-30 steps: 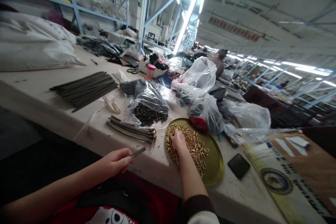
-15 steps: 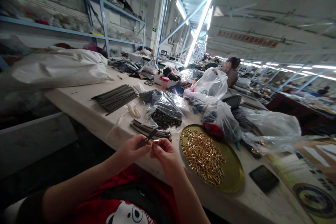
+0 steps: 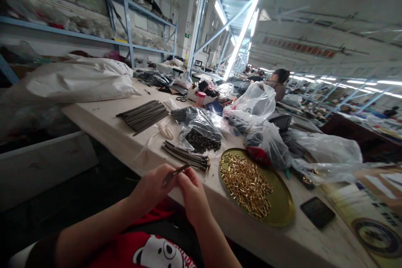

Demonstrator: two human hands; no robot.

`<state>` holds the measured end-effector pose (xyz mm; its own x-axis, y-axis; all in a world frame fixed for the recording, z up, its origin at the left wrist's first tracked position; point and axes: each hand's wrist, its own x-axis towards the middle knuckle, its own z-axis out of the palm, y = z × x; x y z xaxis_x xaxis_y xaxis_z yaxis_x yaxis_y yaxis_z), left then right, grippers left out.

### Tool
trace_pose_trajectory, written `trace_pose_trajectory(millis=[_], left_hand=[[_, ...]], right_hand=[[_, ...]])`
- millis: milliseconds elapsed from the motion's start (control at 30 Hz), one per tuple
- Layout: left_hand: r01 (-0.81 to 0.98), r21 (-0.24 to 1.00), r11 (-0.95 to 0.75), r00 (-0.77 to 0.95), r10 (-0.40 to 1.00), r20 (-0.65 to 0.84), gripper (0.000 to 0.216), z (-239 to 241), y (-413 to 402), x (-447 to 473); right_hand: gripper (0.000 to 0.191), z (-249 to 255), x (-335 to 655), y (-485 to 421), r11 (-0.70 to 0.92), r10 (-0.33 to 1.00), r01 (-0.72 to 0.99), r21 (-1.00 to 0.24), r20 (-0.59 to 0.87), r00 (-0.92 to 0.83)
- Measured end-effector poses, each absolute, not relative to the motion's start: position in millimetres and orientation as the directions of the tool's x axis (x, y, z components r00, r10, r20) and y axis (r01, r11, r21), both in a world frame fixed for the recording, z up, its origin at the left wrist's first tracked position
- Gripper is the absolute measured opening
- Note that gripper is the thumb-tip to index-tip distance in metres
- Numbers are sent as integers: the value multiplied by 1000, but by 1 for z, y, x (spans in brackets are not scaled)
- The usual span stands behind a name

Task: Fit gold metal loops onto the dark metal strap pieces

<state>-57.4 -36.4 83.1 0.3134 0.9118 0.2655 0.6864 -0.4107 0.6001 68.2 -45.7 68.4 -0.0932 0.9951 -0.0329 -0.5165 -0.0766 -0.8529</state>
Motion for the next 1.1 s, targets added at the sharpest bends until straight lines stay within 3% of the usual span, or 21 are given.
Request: trace_pose_trajectory(millis=[233, 600, 767, 867, 967, 1100], left_hand=[[590, 692, -416, 352, 904, 244, 16, 84, -34, -54], [256, 921, -295, 359, 913, 193, 20, 67, -1, -68], [200, 972, -126, 415, 909, 33, 18, 60, 27, -63], [140, 990, 8, 437, 897, -69, 16, 56, 47, -56], [170, 985, 36, 451, 885, -110, 17, 52, 66, -53], [292, 956, -10, 470, 872, -134, 20, 43, 88, -54]], right_hand=[[14, 61, 71, -50, -14, 1000, -485, -874, -7, -16], [18, 52, 70, -24, 35, 997, -252, -967, 15, 81], [19, 45, 79, -5, 81, 996, -32, -996, 80, 35], [24, 41, 82, 10, 20, 999, -50, -999, 18, 30], [27, 35, 83, 29, -41, 998, -59, -997, -44, 44], [24, 29, 89, 49, -95, 995, 107, -990, -92, 26]])
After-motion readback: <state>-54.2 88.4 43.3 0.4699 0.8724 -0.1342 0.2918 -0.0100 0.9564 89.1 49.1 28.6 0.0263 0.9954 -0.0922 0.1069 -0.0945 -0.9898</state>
